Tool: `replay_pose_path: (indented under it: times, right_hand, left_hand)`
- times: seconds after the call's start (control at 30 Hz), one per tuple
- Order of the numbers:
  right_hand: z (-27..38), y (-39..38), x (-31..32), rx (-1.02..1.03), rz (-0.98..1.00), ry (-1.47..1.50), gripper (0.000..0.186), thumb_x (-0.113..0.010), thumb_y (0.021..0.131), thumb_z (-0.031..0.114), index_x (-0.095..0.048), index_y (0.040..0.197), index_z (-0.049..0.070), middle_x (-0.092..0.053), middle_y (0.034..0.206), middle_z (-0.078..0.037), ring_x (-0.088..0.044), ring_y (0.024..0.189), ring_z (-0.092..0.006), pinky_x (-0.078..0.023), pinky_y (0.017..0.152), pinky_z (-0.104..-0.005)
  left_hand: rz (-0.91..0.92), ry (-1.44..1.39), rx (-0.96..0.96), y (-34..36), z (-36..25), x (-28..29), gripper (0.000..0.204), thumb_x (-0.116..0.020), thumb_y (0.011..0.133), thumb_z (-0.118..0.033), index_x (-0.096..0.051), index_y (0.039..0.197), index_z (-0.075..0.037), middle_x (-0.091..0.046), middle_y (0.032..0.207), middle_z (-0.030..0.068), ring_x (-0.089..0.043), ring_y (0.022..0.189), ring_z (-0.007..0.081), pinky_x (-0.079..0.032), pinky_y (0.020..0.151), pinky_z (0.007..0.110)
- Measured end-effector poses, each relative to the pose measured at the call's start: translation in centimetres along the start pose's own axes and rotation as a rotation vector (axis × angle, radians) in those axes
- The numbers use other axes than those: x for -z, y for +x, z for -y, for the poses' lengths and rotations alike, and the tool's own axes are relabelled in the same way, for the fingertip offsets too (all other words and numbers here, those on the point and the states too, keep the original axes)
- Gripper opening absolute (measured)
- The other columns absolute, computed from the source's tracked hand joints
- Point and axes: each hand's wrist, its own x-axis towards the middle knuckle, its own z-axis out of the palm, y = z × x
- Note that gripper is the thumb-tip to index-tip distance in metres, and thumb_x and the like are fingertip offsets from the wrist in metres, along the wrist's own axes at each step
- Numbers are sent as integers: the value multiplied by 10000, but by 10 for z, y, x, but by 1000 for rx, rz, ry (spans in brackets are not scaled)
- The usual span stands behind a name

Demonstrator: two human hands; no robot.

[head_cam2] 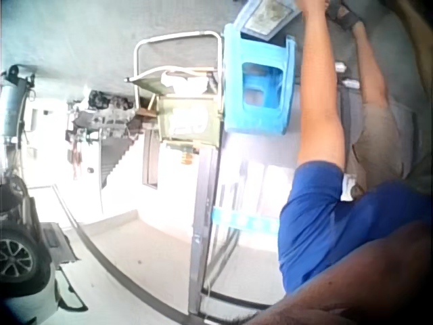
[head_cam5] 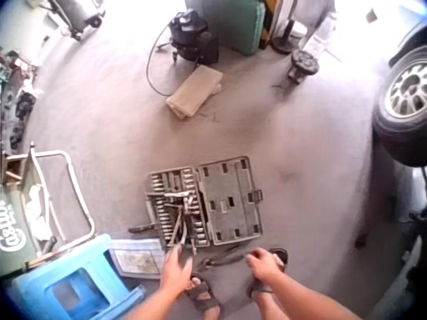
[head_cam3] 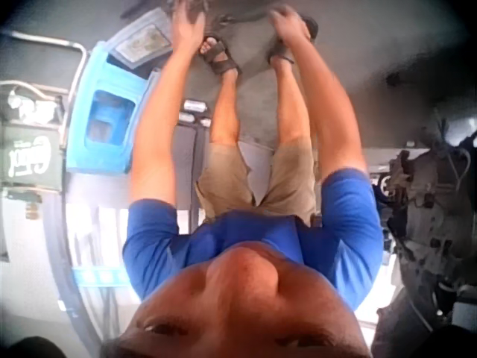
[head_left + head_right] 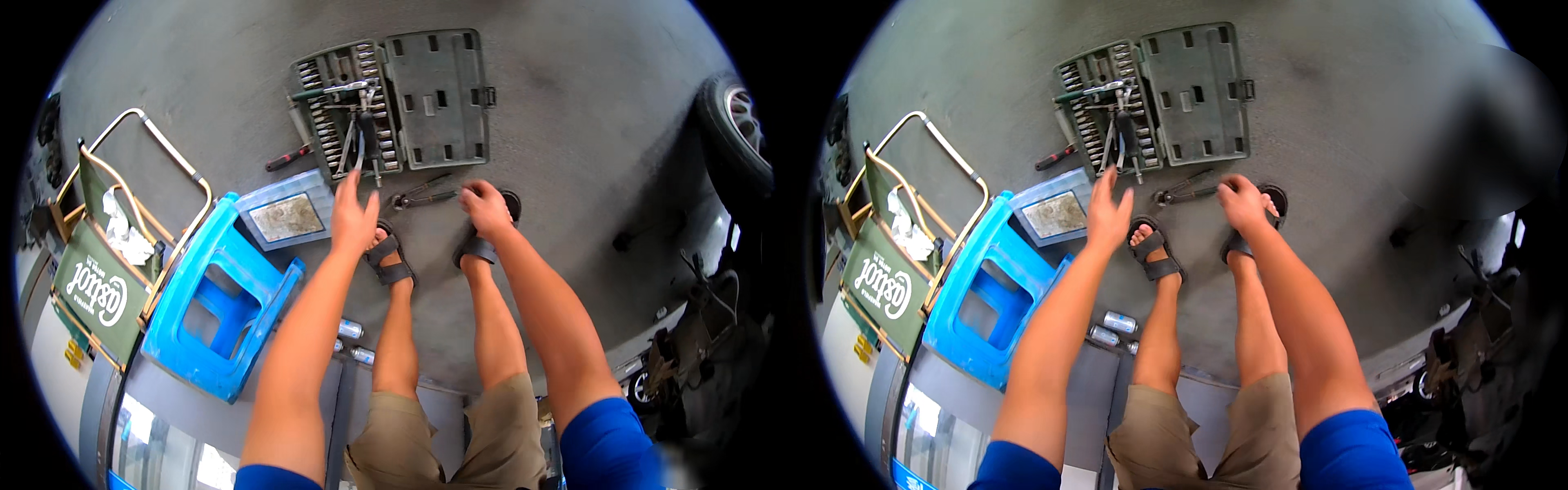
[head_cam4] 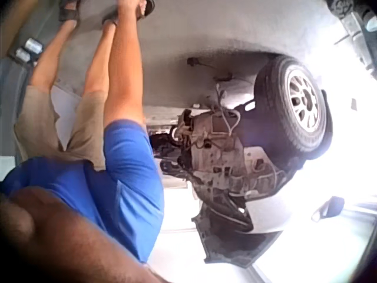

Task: The person touches the front of the vehicle engine bay, uses a socket wrench to work on the underside of the car, and connects electrical wiring near the headlight housing.

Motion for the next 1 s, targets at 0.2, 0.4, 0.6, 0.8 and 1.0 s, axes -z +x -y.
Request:
replay_pose_path:
  times: [0.2, 0.4, 0.6, 0.8, 1.0]
  right_hand:
    - [52, 35, -17, 40, 43, 291, 213, -531, 856, 145, -572, 1007, 0, -602, 816, -59, -574, 714, -124, -464, 633, -251]
    - [82, -44, 29, -55, 313, 463, 192, -517, 854, 106, -558, 1016, 12, -583, 840, -64, -582, 712, -153, -489, 624, -274]
    - [123, -194, 101, -200, 512, 788, 98, -518, 863, 137, -557, 882, 49, -561, 788, -52, -560, 666, -151, -487, 611, -264]
    - [119, -287, 115, -41, 255, 370, 165, -538, 880, 213, -550, 847, 52, -562, 690, -27, -506, 541, -103, -427, 498, -249]
    - [37, -344, 130, -244, -100, 524, 93, -505, 850, 98, -534, 845, 10, -576, 722, -77, -565, 590, -164, -488, 532, -298]
  left_hand:
    - [134, -31, 398, -147, 64, 43, 325, -605, 792, -147, -537, 1084, -21, -581, 1001, 129, -573, 906, 245, -453, 812, 337]
    - [199, -70, 681, -272, 104, 81, 256, -613, 790, -151, -579, 1001, -10, -630, 838, 114, -598, 790, 193, -468, 736, 300]
    - [274, -230, 696, -306, 36, 126, 257, -601, 801, -156, -590, 1024, -29, -640, 848, 98, -594, 746, 155, -477, 691, 291]
    - [278, -312, 627, -331, -58, 179, 257, -595, 821, -162, -585, 1019, 2, -643, 866, 98, -611, 735, 145, -486, 680, 280]
    - [299, -343, 583, -364, -125, 258, 261, -592, 817, -144, -575, 1032, 4, -629, 853, 81, -606, 714, 137, -490, 666, 273]
